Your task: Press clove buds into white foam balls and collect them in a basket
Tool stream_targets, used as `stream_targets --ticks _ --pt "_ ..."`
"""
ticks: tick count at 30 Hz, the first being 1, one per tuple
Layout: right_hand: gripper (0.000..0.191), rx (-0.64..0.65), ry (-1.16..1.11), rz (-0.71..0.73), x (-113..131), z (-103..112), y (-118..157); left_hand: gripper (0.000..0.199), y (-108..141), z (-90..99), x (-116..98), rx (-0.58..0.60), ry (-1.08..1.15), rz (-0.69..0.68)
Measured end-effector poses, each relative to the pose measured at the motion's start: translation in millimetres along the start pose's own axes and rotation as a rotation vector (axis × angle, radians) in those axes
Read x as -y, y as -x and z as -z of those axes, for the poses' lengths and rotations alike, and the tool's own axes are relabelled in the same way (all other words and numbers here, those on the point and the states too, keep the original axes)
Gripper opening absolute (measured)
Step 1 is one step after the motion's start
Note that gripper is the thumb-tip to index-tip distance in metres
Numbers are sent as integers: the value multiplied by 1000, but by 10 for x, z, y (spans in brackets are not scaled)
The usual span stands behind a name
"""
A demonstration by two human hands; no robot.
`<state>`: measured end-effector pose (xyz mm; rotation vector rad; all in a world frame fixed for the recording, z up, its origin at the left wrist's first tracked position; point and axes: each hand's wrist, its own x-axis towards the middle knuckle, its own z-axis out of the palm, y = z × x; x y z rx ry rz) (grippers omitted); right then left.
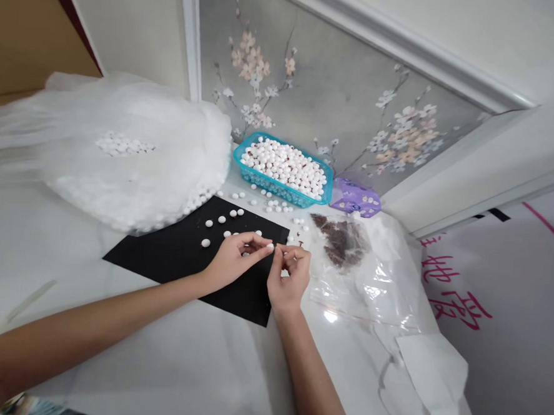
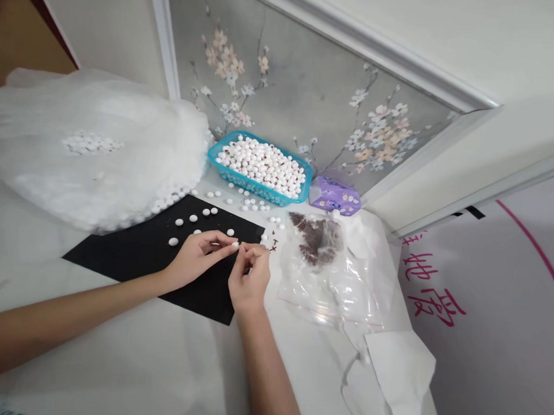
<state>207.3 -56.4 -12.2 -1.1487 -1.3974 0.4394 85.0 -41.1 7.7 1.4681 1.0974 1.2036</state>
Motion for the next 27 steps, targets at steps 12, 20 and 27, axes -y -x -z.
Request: stream_targets --ticks 12,20,27 --pt "20 95 56 104 -40 0 3 21 4 0 12 0 39 12" --pt "21 89 146 63 -12 8 20 19 -5 6 7 -6 67 29" --pt "22 97 176 86 45 -8 24 17 -8 5 -1 5 57 13"
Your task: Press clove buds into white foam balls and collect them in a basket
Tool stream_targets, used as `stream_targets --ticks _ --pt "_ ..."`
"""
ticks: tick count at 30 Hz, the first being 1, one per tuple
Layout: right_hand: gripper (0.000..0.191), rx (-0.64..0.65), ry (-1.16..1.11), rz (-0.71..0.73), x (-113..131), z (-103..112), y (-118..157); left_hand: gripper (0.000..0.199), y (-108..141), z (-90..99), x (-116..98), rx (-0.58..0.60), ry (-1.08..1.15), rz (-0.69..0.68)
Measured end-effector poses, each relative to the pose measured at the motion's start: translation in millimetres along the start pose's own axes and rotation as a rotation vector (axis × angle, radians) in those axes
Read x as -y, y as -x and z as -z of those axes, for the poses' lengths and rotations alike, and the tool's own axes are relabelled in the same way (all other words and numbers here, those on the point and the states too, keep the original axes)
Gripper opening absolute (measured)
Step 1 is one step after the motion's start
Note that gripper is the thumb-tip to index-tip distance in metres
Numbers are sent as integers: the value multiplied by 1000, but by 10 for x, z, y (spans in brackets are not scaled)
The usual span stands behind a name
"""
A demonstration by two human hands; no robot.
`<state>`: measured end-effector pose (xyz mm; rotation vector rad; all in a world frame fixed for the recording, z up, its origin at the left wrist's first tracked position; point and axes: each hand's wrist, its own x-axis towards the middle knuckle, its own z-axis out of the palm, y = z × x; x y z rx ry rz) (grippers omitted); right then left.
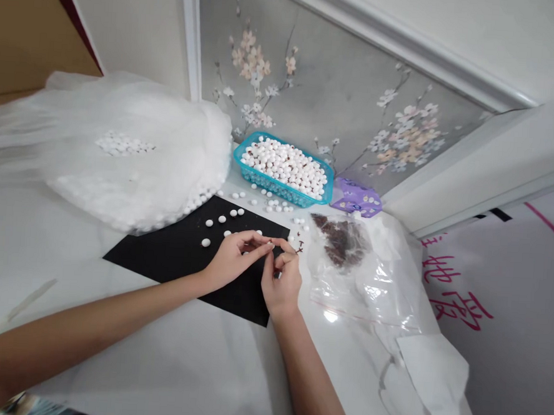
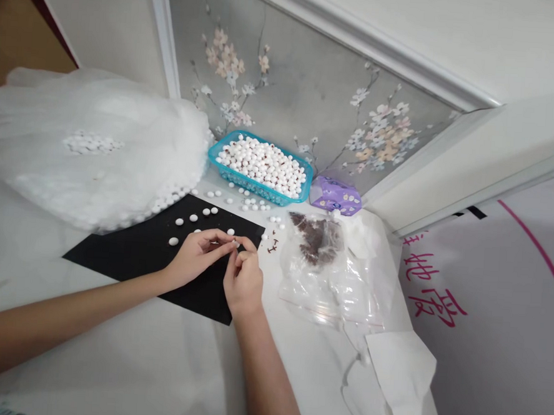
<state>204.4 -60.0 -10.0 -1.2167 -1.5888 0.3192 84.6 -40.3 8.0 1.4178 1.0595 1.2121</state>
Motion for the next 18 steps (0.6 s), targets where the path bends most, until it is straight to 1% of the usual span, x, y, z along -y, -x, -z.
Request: stream_targets --ticks 4,7,10,15,18 --pt "22 -36 37 62 3 1 -4 18 1 -14 -12 -5 -2 0" --pt "21 -63 46 67 -33 -3 -3 19 4 -23 -12 -22 14 9" --pt "20 -68 47 75 -71 -10 -1 20 7 -26 -7 -23 35 3" --pt "20 -83 78 154 -67 -4 -9 20 11 -24 0 -21 27 8" --pt "18 -69 98 172 -58 1 -14 20 9 -22 5 -18 19 7"
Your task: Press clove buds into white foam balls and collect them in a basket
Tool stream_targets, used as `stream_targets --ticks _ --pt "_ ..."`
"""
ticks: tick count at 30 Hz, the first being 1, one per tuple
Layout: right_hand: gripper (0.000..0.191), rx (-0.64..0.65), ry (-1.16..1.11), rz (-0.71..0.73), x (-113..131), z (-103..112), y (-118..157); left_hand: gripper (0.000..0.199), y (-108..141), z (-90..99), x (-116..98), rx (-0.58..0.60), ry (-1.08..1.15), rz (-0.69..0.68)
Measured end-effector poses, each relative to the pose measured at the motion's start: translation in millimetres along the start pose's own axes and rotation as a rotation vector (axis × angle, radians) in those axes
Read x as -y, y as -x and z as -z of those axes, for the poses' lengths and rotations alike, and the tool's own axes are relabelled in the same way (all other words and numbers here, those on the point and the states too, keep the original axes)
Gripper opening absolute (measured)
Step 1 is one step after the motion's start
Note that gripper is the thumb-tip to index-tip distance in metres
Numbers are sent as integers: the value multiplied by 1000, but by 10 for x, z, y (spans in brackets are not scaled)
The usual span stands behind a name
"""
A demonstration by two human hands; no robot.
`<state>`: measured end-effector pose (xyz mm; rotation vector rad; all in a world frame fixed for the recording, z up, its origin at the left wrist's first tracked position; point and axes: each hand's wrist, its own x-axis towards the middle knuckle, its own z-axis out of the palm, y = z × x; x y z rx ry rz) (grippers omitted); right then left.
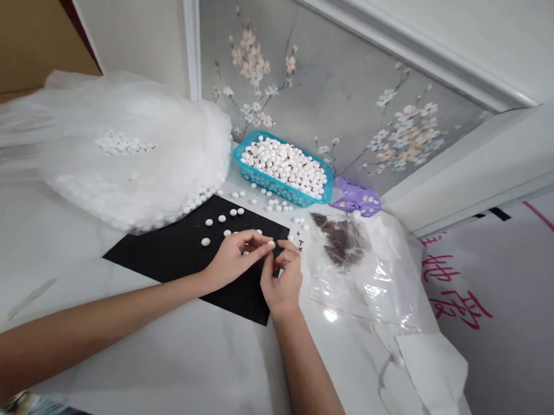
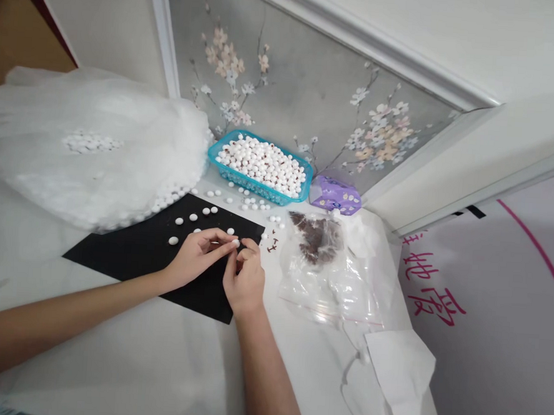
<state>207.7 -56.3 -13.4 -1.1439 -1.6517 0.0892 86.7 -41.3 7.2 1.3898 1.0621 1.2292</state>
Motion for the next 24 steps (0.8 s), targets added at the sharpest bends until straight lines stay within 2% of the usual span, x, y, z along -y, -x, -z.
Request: stream_targets --ticks 16,24 --pt "16 85 -24 -56 13 -15 2 19 -4 8 19 3 17 -2" --pt "19 60 68 -40 48 -9 2 23 -2 17 6 3 9 13"
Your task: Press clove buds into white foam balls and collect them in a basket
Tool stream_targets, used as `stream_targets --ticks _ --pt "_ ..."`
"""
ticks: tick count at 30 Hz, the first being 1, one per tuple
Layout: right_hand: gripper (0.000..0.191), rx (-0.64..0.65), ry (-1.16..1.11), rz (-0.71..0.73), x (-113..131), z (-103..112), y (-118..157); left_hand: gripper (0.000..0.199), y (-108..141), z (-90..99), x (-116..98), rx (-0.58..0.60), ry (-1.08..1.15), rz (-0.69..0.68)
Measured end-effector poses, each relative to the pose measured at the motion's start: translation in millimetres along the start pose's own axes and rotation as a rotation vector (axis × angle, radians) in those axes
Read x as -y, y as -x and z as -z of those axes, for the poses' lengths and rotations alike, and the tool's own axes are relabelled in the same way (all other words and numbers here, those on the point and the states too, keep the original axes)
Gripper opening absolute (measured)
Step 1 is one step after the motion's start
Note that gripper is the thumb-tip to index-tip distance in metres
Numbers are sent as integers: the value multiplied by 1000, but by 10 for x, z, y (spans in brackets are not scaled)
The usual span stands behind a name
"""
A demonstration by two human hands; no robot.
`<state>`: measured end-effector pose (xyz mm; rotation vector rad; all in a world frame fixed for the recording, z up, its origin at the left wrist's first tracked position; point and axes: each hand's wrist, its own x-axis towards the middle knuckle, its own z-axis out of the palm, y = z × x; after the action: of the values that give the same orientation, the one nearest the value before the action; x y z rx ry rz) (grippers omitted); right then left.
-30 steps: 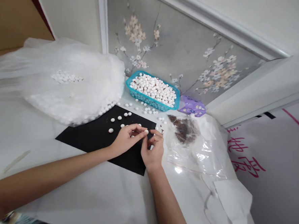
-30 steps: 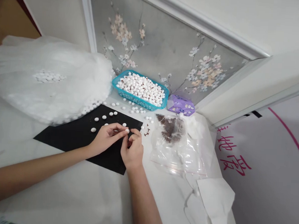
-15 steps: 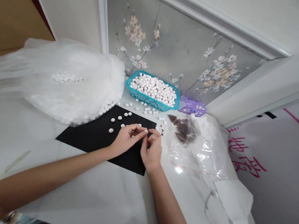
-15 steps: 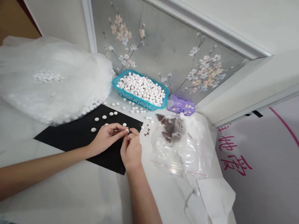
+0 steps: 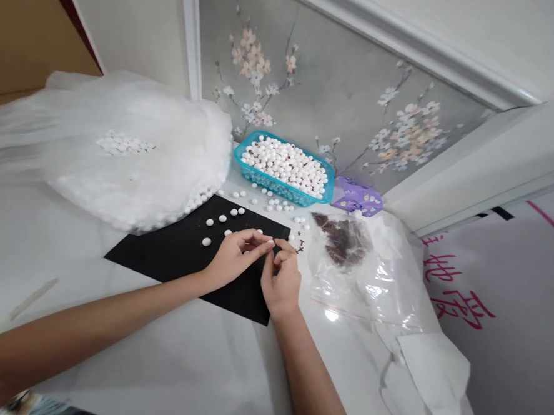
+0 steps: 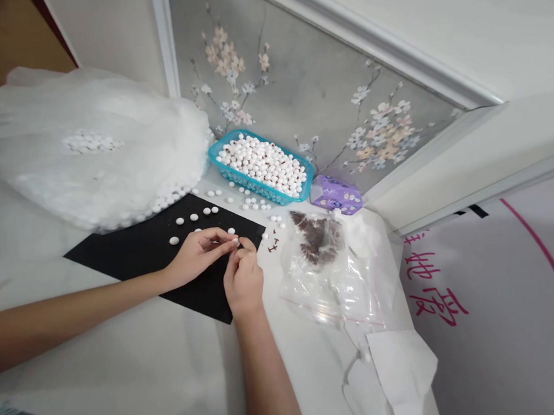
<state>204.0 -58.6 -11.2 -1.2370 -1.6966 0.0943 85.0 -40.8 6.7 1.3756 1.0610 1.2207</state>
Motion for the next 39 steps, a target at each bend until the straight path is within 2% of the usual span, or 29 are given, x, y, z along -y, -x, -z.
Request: stream_targets --ticks 6,10,24,32,36,39 --pt "19 -40 14 27 -6 -10 18 21 4 -13 -5 -5 10 -11" --pt "17 -13 -33 57 -38 -2 6 20 5 -9 -2 -4 6 -10" --pt "17 109 -219 -75 -49 23 -10 20 7 6 2 26 -34 -7" --pt "20 89 -247 -53 -38 32 -15 20 -9 19 -22 48 -6 37" --pt "17 42 -292 -150 -41 -6 -24 25 -97 60 -68 84 -20 111" --pt "22 -53 -351 -279 -72 -9 -50 36 -198 145 -105 77 -32 80"
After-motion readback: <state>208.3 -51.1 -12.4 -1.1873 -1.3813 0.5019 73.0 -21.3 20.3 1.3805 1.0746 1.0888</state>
